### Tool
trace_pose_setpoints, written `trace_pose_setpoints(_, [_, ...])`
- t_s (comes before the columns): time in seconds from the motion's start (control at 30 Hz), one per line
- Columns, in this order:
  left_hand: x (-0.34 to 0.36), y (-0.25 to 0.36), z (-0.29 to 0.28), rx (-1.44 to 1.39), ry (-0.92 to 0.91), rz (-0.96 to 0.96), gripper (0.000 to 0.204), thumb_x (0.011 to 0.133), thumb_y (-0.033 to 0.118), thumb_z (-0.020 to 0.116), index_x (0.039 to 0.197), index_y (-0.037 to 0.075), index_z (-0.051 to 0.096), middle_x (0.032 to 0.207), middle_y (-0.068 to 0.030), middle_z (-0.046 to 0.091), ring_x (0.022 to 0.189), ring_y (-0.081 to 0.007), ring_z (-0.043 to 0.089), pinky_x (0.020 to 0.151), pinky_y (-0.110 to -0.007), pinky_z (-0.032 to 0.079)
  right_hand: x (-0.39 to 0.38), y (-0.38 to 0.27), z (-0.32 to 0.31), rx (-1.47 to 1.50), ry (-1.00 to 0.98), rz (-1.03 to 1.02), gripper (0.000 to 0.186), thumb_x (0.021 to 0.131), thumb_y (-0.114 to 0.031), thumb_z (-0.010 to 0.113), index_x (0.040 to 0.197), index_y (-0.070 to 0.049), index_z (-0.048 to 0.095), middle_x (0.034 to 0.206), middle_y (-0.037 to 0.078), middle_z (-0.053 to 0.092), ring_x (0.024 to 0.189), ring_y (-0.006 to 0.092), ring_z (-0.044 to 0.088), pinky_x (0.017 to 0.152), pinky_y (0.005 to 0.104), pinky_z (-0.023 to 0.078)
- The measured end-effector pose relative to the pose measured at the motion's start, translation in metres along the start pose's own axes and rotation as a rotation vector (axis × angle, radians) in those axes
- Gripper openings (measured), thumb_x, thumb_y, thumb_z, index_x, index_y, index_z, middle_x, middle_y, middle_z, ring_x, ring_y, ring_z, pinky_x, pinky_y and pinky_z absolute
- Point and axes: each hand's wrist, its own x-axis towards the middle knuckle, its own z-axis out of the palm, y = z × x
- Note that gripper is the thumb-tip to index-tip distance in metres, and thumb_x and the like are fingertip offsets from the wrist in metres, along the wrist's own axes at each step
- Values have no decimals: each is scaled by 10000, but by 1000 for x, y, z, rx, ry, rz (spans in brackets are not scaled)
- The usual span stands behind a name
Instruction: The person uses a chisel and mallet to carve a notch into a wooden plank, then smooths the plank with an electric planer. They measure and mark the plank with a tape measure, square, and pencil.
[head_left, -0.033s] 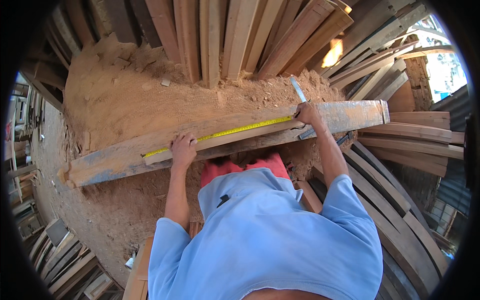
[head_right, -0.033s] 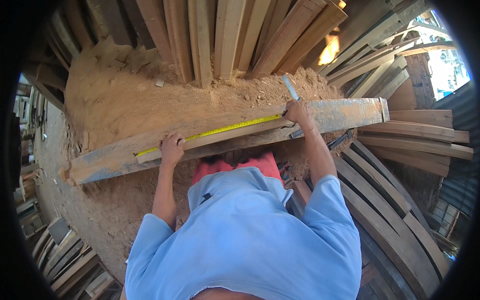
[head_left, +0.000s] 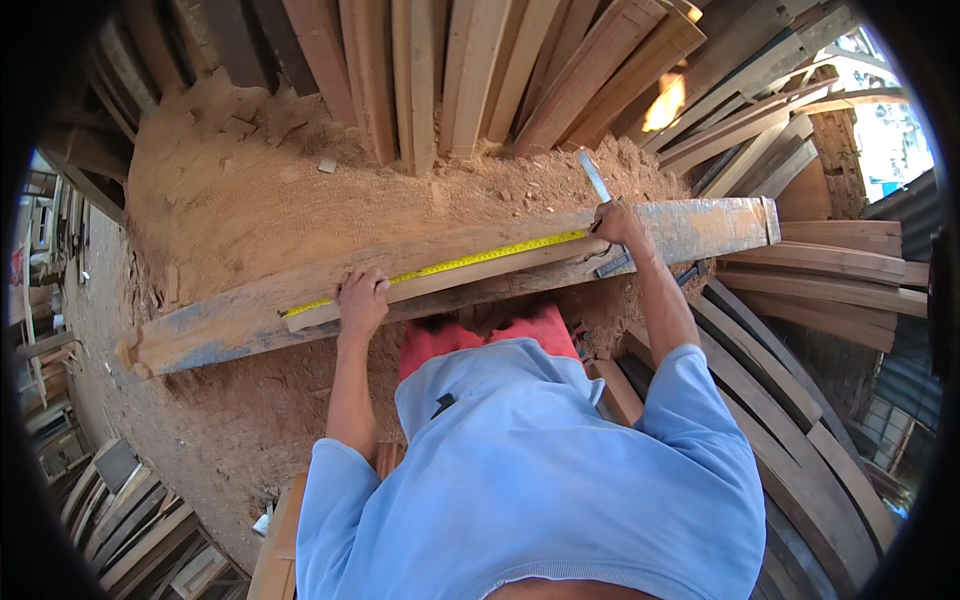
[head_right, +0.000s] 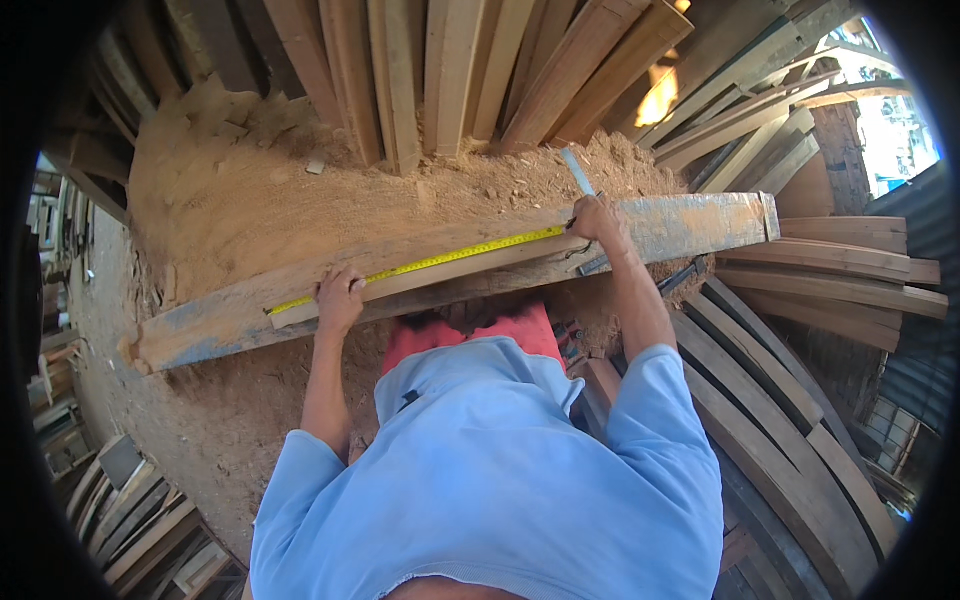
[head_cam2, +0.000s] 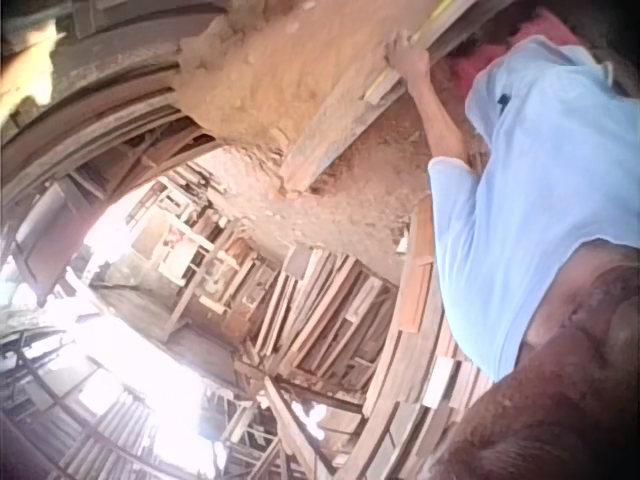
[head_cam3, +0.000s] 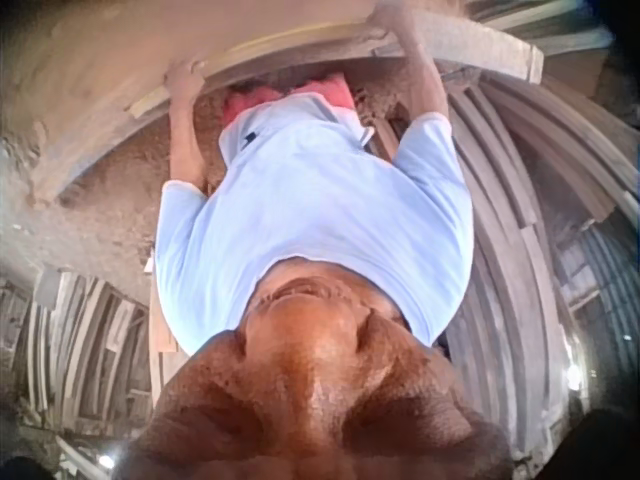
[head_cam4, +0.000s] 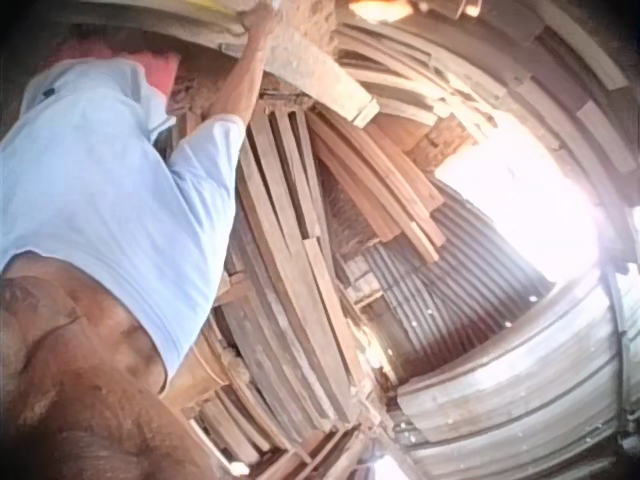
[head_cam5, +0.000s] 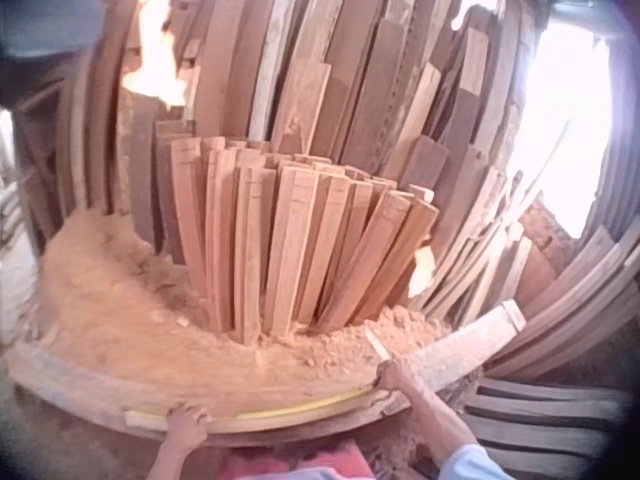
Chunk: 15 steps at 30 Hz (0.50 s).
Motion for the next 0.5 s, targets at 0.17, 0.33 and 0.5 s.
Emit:
trace_pose_setpoints(0.17, [-8, -3, -5, 37, -19, -53, 91, 885, 215, 702, 966, 177, 681, 1048, -73, 632, 1093, -329, 565, 924, -518, 351, 50, 44, 13, 57, -210, -229, 470, 686, -472, 877, 934, -81, 795, 882, 125, 764, 838, 293, 734, 763, 412, 570])
trace_pose_setpoints(0.33, [-3, 3, -4, 70, -50, -45, 82, 897, 201, 696, 969, 169, 672, 1008, -67, 620, 1060, -314, 578, 922, -498, 350, 53, 72, -2, -89, -402, -102, 514, 675, -475, 879, 992, -79, 795, 892, 121, 768, 820, 280, 731, 742, 396, 566])
trace_pose_setpoints(0.5, [-4, 6, -6, 69, -14, -21, 69, 908, 190, 687, 963, 160, 660, 979, -58, 613, 1029, -312, 583, 921, -477, 344, 63, 94, -3, 82, -479, -198, 439, 746, -400, 885, 1047, -97, 788, 980, 108, 770, 905, 220, 718, 787, 372, 557])
